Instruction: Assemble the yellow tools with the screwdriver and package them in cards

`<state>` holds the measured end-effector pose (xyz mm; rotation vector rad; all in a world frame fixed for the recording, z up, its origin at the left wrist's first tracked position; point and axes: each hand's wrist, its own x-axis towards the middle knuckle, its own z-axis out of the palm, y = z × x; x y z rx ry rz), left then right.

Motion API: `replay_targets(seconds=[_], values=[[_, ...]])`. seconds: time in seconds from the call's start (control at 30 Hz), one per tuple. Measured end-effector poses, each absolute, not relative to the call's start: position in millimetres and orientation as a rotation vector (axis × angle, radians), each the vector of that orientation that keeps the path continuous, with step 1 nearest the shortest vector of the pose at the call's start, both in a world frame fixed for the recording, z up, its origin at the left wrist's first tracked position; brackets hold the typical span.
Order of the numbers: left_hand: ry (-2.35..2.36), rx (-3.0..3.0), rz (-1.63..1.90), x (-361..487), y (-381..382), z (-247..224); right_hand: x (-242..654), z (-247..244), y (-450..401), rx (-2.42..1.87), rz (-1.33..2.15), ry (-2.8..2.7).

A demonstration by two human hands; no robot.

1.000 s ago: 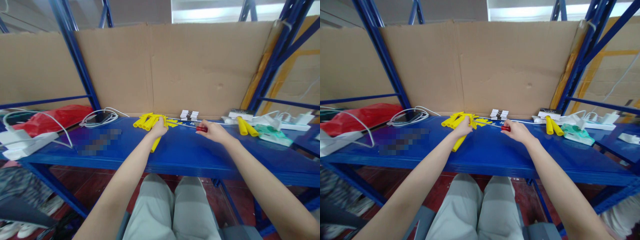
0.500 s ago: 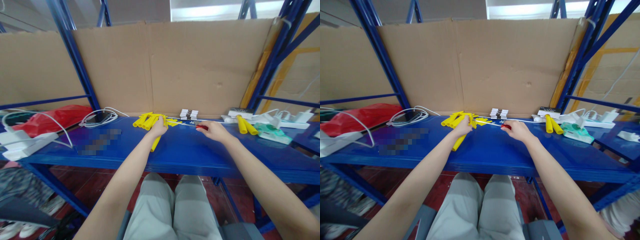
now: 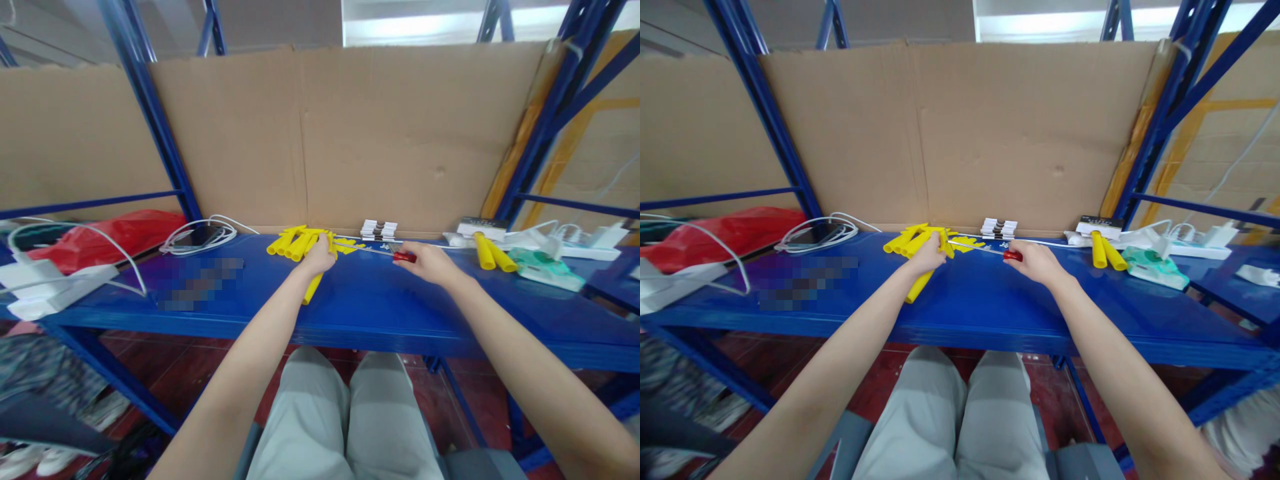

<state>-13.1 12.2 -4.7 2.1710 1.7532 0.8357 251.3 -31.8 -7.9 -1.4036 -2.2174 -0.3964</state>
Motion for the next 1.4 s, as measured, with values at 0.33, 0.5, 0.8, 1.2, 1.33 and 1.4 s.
replay_targets(seconds=[0.33, 0.5, 0.8, 1.2, 1.33, 1.4], values=[[1.751, 2.138, 0.861, -13.0, 11.5, -5.3, 247.8, -7.7, -32.8, -1.480, -0.176, -2.294], [1.756, 2.140, 0.858, -13.3, 10.2, -3.5, 247.2, -8.1, -33.1, -1.489, -0.157, -2.290], [1.699, 2.115, 0.896, -13.0, 11.8, -6.0, 247.2, -7.9, -32.4, -1.505, -0.129, -2.306], [1.704, 2.103, 0.839, -11.7, 7.7, -2.5, 247.9, -10.8, -30.2, -1.405, 0.020, -2.373], [1.683, 2.091, 0.849, -11.8, 7.0, -2.3, 246.9, -10.4, -31.9, -1.372, 0.023, -2.325], [1.662, 2.072, 0.889, -11.9, 7.4, -3.2, 245.9, -10.6, -32.3, -1.361, 0.020, -2.282]])
